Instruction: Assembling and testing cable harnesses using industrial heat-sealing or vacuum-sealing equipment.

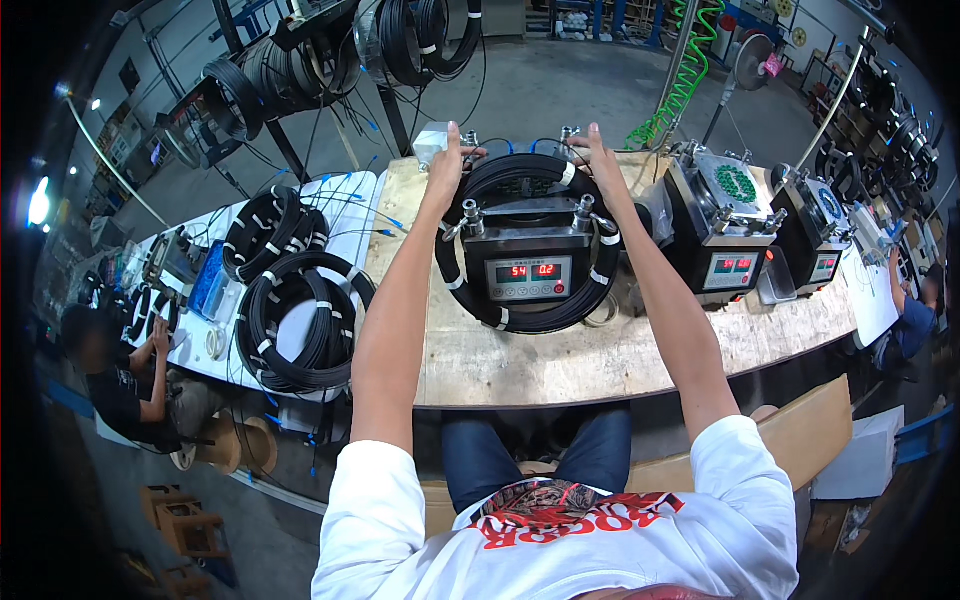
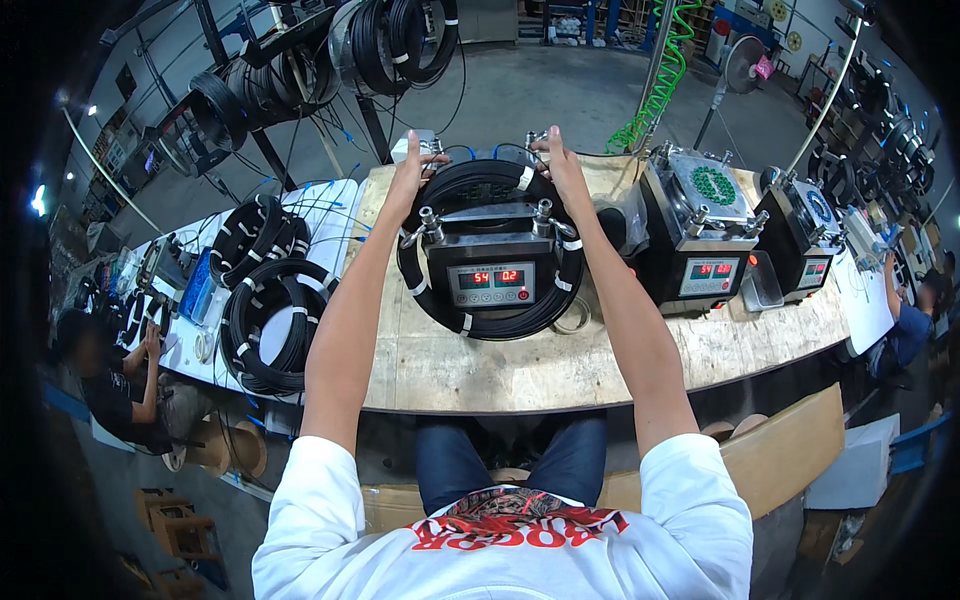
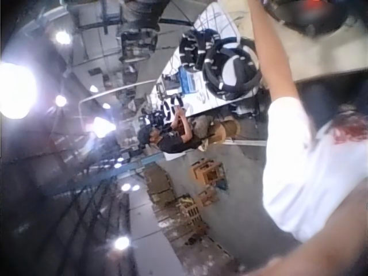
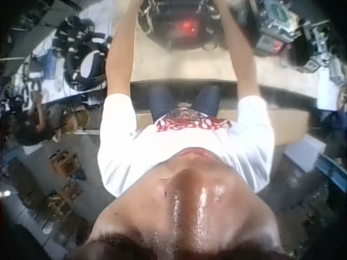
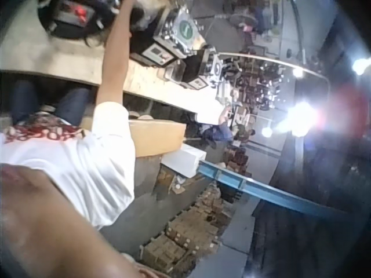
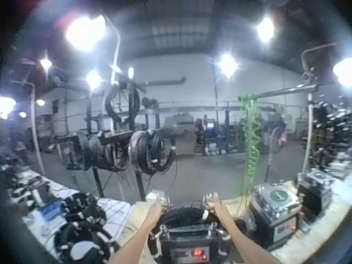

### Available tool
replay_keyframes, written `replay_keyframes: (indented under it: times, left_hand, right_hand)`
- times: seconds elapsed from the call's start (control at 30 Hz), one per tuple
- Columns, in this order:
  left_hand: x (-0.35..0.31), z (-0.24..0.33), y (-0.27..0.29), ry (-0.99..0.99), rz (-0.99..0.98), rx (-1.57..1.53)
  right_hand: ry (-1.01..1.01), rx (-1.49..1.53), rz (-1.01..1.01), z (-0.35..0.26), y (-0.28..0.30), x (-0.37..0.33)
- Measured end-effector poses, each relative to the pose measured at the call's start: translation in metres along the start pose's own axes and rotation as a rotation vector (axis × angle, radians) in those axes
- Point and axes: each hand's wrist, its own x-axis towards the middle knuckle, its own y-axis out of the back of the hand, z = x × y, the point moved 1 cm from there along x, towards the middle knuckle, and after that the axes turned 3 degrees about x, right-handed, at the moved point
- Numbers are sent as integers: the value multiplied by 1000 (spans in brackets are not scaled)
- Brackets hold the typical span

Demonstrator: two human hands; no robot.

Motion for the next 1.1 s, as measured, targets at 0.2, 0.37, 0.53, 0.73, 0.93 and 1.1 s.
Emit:
replay_keyframes:
  times: [0.2,0.37,0.53,0.73,0.93,1.1]
  left_hand:
    - [-3,0,2,15,35,69]
    - [-7,5,0,-16,77,149]
    - [-6,3,2,-29,67,132]
    - [-1,-1,-2,-57,31,3]
    - [-3,3,2,-3,10,155]
    - [-16,15,0,-54,104,252]
  right_hand:
    - [-17,-165,12,1,-1,4]
    - [68,-59,-26,9,-4,7]
    - [28,72,-110,7,-4,6]
    - [33,-32,-17,1,-1,1]
    - [-13,-115,27,-3,-4,-1]
    - [36,6,-46,4,-5,1]
